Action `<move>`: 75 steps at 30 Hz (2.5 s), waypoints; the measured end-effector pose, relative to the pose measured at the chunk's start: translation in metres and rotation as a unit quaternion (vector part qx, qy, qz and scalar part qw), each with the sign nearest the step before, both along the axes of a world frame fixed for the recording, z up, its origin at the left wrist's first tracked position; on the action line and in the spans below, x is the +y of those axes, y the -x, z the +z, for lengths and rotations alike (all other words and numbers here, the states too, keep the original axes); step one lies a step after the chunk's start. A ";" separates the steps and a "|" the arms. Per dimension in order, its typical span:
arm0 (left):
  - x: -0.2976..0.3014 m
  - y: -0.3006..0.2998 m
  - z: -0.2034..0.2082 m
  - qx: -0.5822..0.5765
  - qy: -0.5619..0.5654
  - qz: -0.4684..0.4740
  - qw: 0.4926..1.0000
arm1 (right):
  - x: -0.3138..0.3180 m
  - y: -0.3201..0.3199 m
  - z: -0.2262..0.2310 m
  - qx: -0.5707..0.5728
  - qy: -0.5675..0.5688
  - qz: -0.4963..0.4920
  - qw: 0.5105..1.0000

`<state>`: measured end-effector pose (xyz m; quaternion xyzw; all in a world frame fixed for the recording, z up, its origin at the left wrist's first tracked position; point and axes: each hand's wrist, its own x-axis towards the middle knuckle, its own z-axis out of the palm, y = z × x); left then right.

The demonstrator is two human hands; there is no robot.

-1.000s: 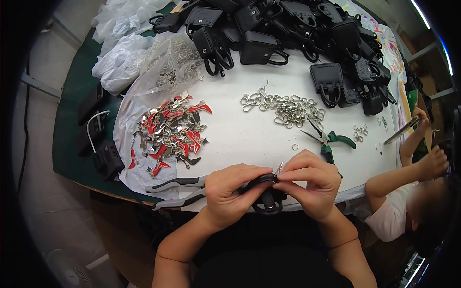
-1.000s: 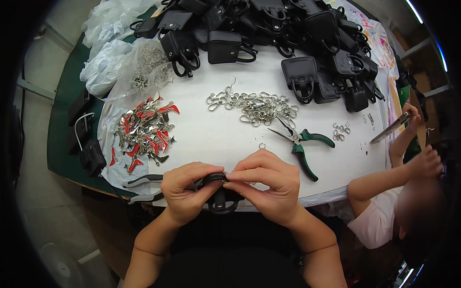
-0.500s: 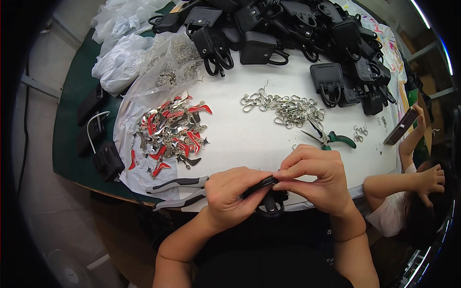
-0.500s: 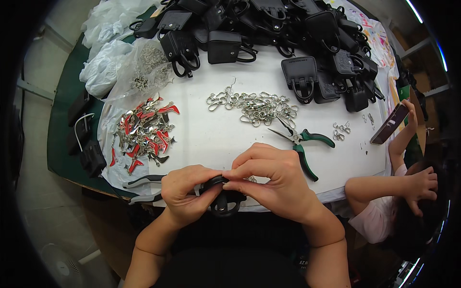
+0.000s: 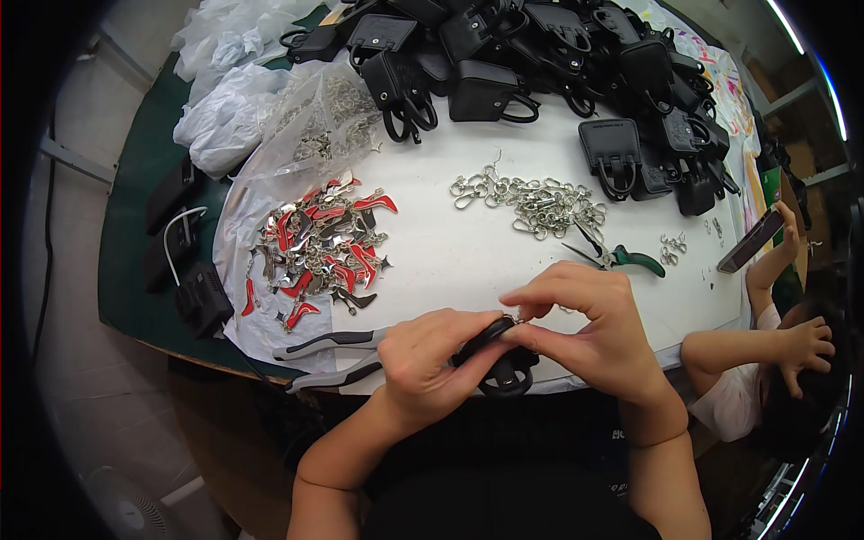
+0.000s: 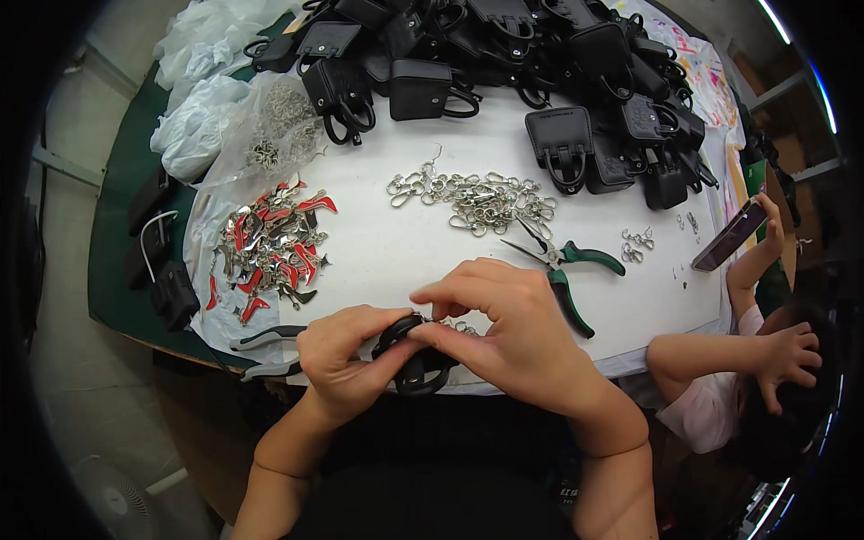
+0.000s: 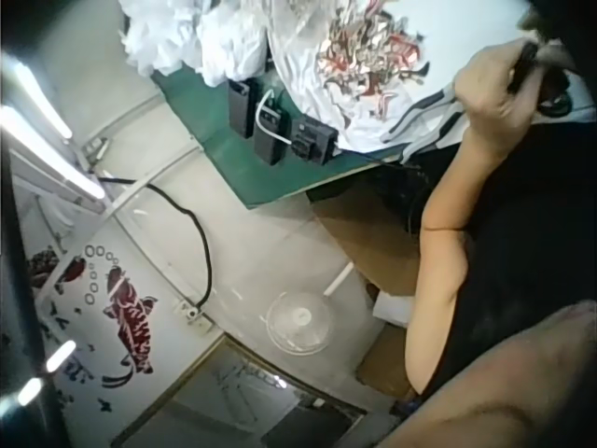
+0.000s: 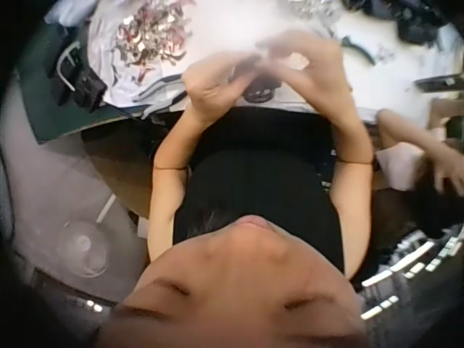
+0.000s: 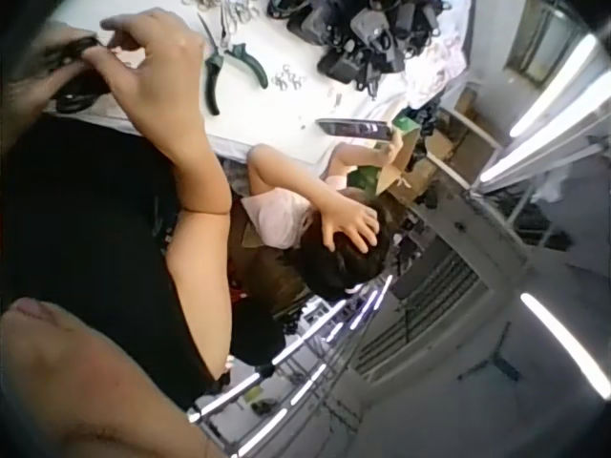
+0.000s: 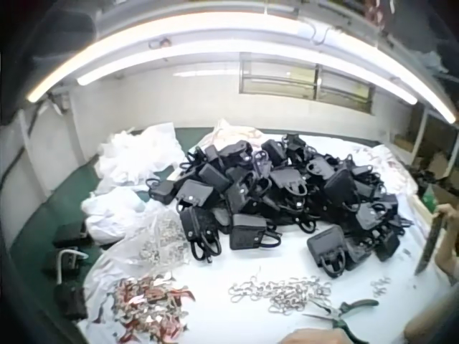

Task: The person uses pliers to attach metal chains and jump rings to small black pouches, handling the items one at a time on a workbench.

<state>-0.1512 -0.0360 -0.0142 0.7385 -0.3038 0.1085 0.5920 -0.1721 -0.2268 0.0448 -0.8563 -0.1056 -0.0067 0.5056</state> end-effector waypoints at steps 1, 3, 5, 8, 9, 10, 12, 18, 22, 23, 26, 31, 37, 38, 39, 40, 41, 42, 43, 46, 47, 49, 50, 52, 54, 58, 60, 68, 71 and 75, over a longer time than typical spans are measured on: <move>0.001 0.000 -0.002 -0.001 0.001 0.000 1.000 | -0.001 0.001 -0.002 -0.001 0.001 0.000 1.000; 0.006 -0.001 -0.006 0.044 0.026 -0.032 0.998 | -0.005 0.004 -0.010 0.058 -0.064 0.043 0.995; 0.011 -0.001 -0.006 0.061 0.026 -0.053 0.996 | -0.007 0.008 -0.016 0.062 -0.119 0.054 0.990; 0.011 -0.002 0.004 0.076 0.023 -0.082 0.993 | -0.006 0.015 -0.022 0.007 -0.127 0.054 0.990; 0.011 -0.002 0.007 0.074 0.017 -0.085 0.994 | -0.005 0.017 -0.024 -0.052 -0.084 0.048 0.994; 0.010 -0.001 0.010 0.073 0.017 -0.085 0.994 | -0.004 0.018 -0.021 -0.052 -0.085 0.048 0.994; 0.009 0.002 0.015 0.093 0.024 -0.064 0.993 | 0.002 0.021 -0.013 -0.161 0.032 0.011 0.986; 0.001 0.008 0.015 -0.070 0.009 0.014 0.997 | 0.021 0.039 -0.022 -0.246 0.040 -0.079 0.965; 0.006 0.001 0.012 -0.175 -0.003 0.007 0.985 | 0.016 0.040 -0.016 -0.206 -0.011 -0.075 0.976; 0.009 -0.001 0.012 -0.199 -0.019 -0.004 0.980 | 0.014 0.038 -0.013 -0.215 0.022 -0.059 0.975; 0.011 -0.003 0.012 -0.236 -0.046 -0.019 0.970 | 0.012 0.036 -0.002 -0.239 0.101 -0.013 0.966; 0.009 0.000 0.008 -0.255 -0.056 -0.022 0.965 | 0.011 0.036 0.000 -0.186 0.113 -0.005 0.976; 0.021 0.021 0.020 -0.035 -0.036 -0.159 0.986 | 0.006 0.042 -0.001 -0.146 0.051 -0.020 0.988; 0.035 0.017 0.017 -0.032 -0.070 -0.165 0.983 | 0.004 0.043 0.000 -0.142 0.050 -0.015 0.988; 0.047 0.015 0.016 -0.038 -0.109 -0.121 0.986 | 0.003 0.043 0.001 -0.141 0.051 -0.015 0.989; 0.061 0.009 0.022 -0.045 -0.198 -0.081 0.976 | 0.001 0.043 0.001 -0.143 0.050 -0.012 0.988; 0.074 0.004 0.027 -0.051 -0.285 -0.041 0.956 | 0.000 0.042 0.001 -0.146 0.050 -0.008 0.988; 0.084 0.002 0.030 -0.042 -0.345 -0.017 0.938 | 0.000 0.042 0.002 -0.145 0.051 -0.010 0.988; 0.094 0.002 0.030 -0.032 -0.406 0.010 0.913 | 0.000 0.041 0.002 -0.158 0.056 0.001 0.986; 0.117 0.011 0.014 -0.025 -0.429 0.015 0.903 | 0.000 0.038 0.002 -0.181 0.071 0.023 0.981; 0.120 0.014 0.010 -0.047 -0.425 0.023 0.904 | 0.001 0.037 0.002 -0.191 0.085 0.031 0.977; 0.121 0.013 0.005 -0.066 -0.418 0.026 0.906 | 0.000 0.036 0.005 -0.192 0.100 0.042 0.975; 0.123 0.013 0.003 -0.079 -0.394 0.028 0.915 | 0.001 0.035 0.006 -0.192 0.117 0.049 0.973; 0.124 0.009 0.004 -0.093 -0.369 0.029 0.924 | 0.002 0.034 0.005 -0.197 0.130 0.056 0.970; 0.125 0.007 0.014 -0.042 -0.299 0.011 0.953 | 0.005 0.035 0.002 -0.199 0.143 0.062 0.968; 0.109 0.002 0.051 0.020 -0.324 -0.050 0.945 | 0.008 0.036 -0.003 -0.216 0.139 0.056 0.965; 0.102 -0.001 0.062 -0.007 -0.345 -0.074 0.936 | 0.010 0.037 -0.005 -0.222 0.135 0.054 0.964; 0.101 -0.006 0.077 -0.040 -0.401 -0.123 0.907 | 0.011 0.040 -0.011 -0.227 0.096 0.049 0.968; 0.098 -0.006 0.083 -0.046 -0.415 -0.107 0.902 | 0.010 0.038 -0.011 -0.239 0.102 0.064 0.964; 0.097 -0.012 0.088 -0.067 -0.420 -0.112 0.898 | 0.008 0.034 -0.007 -0.235 0.098 0.088 0.963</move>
